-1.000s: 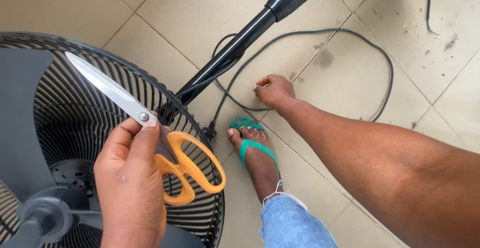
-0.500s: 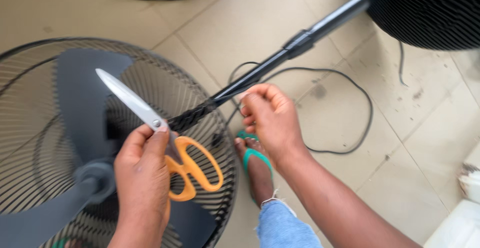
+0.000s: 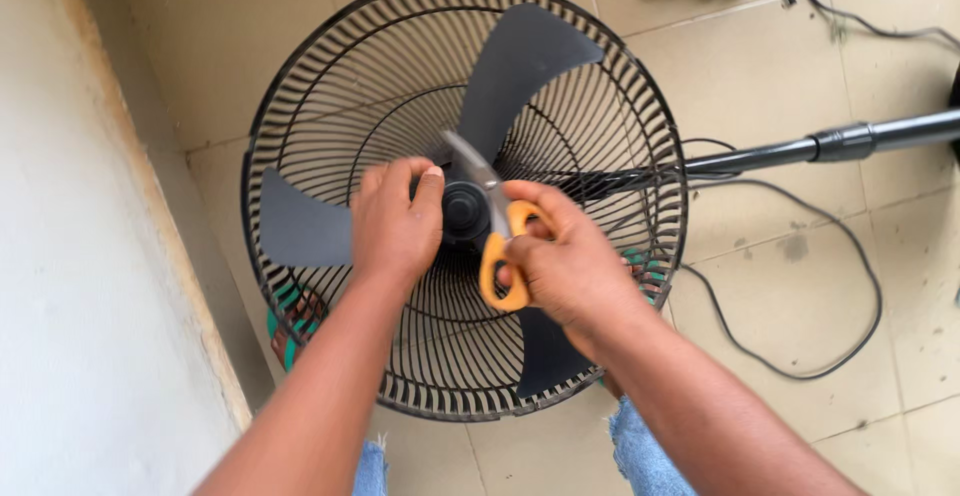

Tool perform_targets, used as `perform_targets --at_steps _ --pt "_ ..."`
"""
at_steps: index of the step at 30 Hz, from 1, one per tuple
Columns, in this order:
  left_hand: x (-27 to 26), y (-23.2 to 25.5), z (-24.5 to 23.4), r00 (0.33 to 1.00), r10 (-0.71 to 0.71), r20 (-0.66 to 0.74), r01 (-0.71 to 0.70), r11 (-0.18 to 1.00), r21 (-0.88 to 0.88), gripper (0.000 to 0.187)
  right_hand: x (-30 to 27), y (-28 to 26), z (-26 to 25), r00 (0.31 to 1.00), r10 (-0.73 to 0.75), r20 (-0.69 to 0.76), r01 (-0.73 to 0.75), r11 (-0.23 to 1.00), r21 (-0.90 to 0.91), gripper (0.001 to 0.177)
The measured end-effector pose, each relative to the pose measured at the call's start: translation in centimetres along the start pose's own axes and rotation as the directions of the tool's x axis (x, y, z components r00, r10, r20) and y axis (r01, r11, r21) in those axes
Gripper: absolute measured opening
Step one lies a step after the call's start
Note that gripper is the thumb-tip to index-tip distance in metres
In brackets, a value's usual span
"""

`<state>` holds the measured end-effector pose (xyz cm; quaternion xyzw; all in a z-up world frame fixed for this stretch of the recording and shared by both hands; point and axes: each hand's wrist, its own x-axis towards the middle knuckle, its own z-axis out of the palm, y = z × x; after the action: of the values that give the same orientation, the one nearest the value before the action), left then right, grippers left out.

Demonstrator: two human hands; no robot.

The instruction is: The person uses a pair of scissors to unscrew the central nut of a standing fan, then removes the front grille. The fan blades and grille are handled directly, and the scissors are used as a makeshift tool to loosen the fastener.

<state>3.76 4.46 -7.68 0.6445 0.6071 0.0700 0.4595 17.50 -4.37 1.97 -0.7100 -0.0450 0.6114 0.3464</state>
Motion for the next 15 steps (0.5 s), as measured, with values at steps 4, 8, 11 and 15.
perform_targets --at_steps 4,8,11,15 --pt "0.9 -0.7 -0.6 0.971 -0.09 0.221 -0.071 0.776 0.627 0.055 -1.1 -2.3 0.0 0.99 0.125 -0.073 -0.133 0.984 -0.12 0.058" --pt "-1.6 -1.7 0.2 0.954 -0.185 0.236 0.02 0.824 0.566 0.048 -1.5 -3.3 1.5 0.996 0.018 -0.089 -0.041 0.965 -0.259 0.06" --pt "-3.5 -3.1 2.0 0.943 -0.244 0.226 0.133 0.899 0.418 0.053 -1.6 -2.7 3.3 0.981 -0.169 -0.1 0.048 0.701 -0.712 0.055" --pt "-5.0 -4.1 3.7 0.926 -0.274 0.261 0.202 0.941 0.272 0.049 -1.6 -0.9 5.7 0.943 -0.332 -0.008 0.157 0.466 -0.871 0.05"
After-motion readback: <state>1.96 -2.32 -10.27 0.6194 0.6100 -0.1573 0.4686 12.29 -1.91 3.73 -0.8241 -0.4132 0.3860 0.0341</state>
